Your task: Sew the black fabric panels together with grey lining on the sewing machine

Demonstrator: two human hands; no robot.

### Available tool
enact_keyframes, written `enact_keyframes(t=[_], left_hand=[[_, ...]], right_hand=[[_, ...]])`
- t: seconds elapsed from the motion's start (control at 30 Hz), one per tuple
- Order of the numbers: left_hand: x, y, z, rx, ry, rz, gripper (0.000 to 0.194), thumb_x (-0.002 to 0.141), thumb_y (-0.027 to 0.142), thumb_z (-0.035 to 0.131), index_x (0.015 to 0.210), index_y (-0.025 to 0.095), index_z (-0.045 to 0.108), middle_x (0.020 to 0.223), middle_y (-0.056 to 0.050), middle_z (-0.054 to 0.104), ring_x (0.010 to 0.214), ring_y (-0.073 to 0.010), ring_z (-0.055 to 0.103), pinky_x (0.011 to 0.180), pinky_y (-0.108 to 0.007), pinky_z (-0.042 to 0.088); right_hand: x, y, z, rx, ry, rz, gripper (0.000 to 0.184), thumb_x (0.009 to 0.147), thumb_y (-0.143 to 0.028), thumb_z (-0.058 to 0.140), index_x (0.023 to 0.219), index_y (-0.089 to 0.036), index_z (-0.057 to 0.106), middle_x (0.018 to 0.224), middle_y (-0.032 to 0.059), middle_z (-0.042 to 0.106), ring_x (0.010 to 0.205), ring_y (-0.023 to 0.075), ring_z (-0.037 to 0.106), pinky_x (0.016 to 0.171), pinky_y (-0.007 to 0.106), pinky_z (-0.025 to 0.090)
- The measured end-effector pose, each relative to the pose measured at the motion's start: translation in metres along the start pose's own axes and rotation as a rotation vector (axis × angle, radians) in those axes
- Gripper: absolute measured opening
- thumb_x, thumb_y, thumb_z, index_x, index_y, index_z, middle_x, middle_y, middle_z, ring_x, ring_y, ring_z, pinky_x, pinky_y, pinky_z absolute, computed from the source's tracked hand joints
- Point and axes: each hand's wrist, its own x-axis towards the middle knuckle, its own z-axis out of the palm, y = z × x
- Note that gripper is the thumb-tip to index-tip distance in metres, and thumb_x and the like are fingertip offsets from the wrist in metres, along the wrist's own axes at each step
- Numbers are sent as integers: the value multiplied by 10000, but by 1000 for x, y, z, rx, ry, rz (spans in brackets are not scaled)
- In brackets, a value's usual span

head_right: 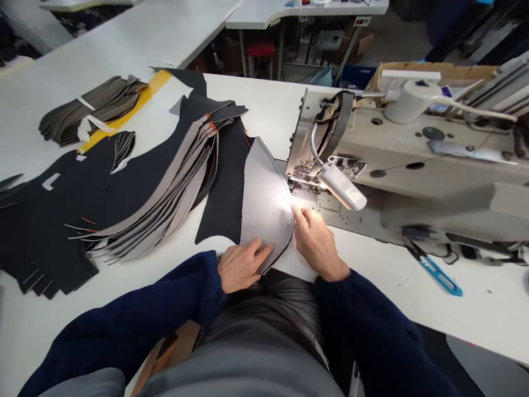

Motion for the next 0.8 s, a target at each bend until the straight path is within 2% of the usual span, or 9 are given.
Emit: enact_keyframes(t=[0.07,0.17,0.23,0.33,0.43,0.5,0.6,0.73,0.8], left_hand=[[-2,-2,-11,14,3,4,612,842,391,604,1372,170,393,1114,-92,550,764,-200,614,573,-311,483],[-2,0,-34,37,32,37,295,894,275,499,1151,152,578,960,-64,601,752,-196,605,580,-315,470],[0,3,-46,61,103,21,238,913,155,409,1004,131,628,886,-73,613,783,-196,598,641,-324,475],[1,6,-45,3,266,60,288,915,90,369,1000,122,643,937,-99,634,897,-207,588,800,-364,471],[-4,1,-20,-480,239,126,225,896,288,525,979,143,675,993,-103,636,913,-214,594,838,-363,475],[-6,-10,0,-987,118,-5,394,862,496,563,972,137,684,980,-111,642,859,-211,619,791,-348,500],[-2,-28,18,-1585,26,-215,654,873,691,395,1087,121,632,1125,-172,625,943,-251,641,801,-391,519],[22,-41,11,-2120,152,-247,706,747,719,584,1170,153,585,1307,-179,540,1208,-327,515,933,-468,467],[42,-45,-1,-2086,251,-298,623,788,658,579,1155,155,591,1233,-160,590,1163,-319,541,888,-458,492]], right_hand=[[-12,-7,-5,-60,-28,-267,426,890,-112,388,1303,-106,491,1210,211,571,1106,302,556,797,430,547],[-23,-13,7,-48,-74,-566,489,873,-47,386,1360,-74,421,1252,218,562,1233,304,494,970,479,499],[-15,-10,25,-38,-43,-621,508,882,-34,374,1390,-52,374,1265,224,562,1260,291,481,1001,464,489],[15,5,50,39,40,-599,521,896,-35,343,1415,-88,353,1301,205,549,1283,264,464,1007,473,481],[44,19,60,-3,91,-531,478,891,-32,337,1344,-126,454,1276,193,550,1259,280,466,987,535,465],[51,23,60,-90,102,-471,424,892,-38,351,1278,-110,512,1222,207,545,1211,298,480,929,518,495],[45,24,58,-139,85,-439,416,889,-39,354,1274,-85,507,1145,205,545,1140,291,506,848,435,540],[30,25,57,-96,70,-423,485,866,-36,358,1337,-118,439,1140,169,558,1088,262,539,791,373,569],[28,27,57,-76,66,-457,504,852,-23,350,1342,-111,428,1160,170,554,1120,261,530,839,378,561]])
